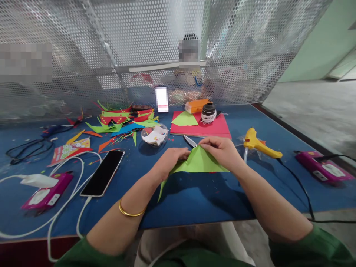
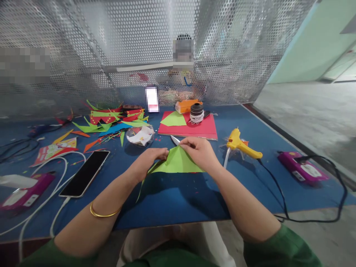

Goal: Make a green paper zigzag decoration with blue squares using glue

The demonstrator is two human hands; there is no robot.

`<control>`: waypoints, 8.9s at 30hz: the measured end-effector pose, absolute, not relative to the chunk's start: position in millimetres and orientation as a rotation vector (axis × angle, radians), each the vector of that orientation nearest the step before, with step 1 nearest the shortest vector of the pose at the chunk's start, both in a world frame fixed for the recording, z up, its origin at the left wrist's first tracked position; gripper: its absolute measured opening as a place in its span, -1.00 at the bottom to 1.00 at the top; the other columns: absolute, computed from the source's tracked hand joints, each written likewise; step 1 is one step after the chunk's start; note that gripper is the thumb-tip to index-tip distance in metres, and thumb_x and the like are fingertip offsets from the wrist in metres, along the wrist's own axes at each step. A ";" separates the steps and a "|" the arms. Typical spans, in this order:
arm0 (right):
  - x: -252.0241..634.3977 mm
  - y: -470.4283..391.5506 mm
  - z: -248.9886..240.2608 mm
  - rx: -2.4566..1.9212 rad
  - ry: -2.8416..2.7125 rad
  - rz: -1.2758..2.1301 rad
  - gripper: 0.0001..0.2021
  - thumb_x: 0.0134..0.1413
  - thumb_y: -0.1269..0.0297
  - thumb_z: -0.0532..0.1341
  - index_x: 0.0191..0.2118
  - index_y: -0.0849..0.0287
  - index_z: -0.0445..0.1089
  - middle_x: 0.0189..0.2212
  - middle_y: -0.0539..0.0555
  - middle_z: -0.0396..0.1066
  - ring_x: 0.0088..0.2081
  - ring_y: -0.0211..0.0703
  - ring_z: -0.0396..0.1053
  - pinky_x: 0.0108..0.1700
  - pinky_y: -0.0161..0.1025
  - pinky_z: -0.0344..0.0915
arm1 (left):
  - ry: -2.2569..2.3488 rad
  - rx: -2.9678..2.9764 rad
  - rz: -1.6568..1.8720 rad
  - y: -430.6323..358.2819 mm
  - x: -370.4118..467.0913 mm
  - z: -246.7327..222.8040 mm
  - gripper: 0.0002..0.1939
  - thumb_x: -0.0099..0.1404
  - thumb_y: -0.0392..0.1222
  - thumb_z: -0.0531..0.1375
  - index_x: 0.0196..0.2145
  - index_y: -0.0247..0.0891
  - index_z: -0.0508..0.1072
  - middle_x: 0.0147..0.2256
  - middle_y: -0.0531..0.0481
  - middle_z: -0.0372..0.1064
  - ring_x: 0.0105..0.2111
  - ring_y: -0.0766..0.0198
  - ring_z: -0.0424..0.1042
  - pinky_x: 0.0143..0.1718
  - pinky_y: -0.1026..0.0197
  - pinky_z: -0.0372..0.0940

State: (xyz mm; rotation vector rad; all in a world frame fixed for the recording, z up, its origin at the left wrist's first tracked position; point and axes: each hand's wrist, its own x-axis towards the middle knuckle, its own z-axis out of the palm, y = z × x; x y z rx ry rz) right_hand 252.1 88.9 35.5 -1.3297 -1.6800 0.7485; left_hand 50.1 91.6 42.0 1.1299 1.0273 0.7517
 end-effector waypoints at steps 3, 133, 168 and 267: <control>251.2 86.6 36.6 -1.332 -1.692 0.685 -0.80 0.09 0.18 0.22 -0.30 0.13 0.57 -0.40 0.03 0.59 -0.39 -0.17 0.43 -0.30 -0.23 0.30 | 1.090 1.194 0.685 88.3 50.9 38.8 -0.64 -0.03 0.07 0.42 -0.44 -0.31 0.60 -0.51 0.02 0.47 -0.50 0.32 0.32 -0.42 0.25 0.19; 261.8 83.3 38.5 -1.430 -1.716 0.713 -0.72 0.10 0.10 0.23 -0.15 0.16 0.45 -0.30 0.09 0.57 -0.28 -0.11 0.48 -0.24 -0.17 0.33 | 1.362 2.094 0.704 94.2 46.5 38.6 -0.82 0.24 -0.14 0.25 -0.49 -0.18 0.54 -0.50 0.09 0.50 -0.46 0.30 0.38 0.19 -0.10 0.12; 260.2 76.0 22.6 -2.193 -1.796 0.046 -0.82 0.21 0.45 0.13 -0.12 0.32 0.41 -0.22 0.34 0.52 -0.19 0.13 0.52 -0.22 -0.14 0.28 | 1.389 1.904 0.926 109.8 13.8 53.6 -0.78 0.14 -0.04 0.29 -0.48 -0.23 0.63 -0.45 0.01 0.58 -0.42 0.22 0.48 -0.34 0.21 0.25; 208.6 -31.9 -15.4 -1.200 -2.384 -0.147 -0.79 0.34 0.41 0.12 -0.24 0.20 0.52 -0.29 0.11 0.56 -0.28 -0.11 0.37 -0.24 -0.15 0.19 | 1.139 2.932 0.785 -22.0 3.2 -9.4 -0.76 0.45 -0.33 0.08 -0.14 -0.31 0.56 -0.15 -0.10 0.62 -0.15 0.13 0.58 -0.13 0.09 0.40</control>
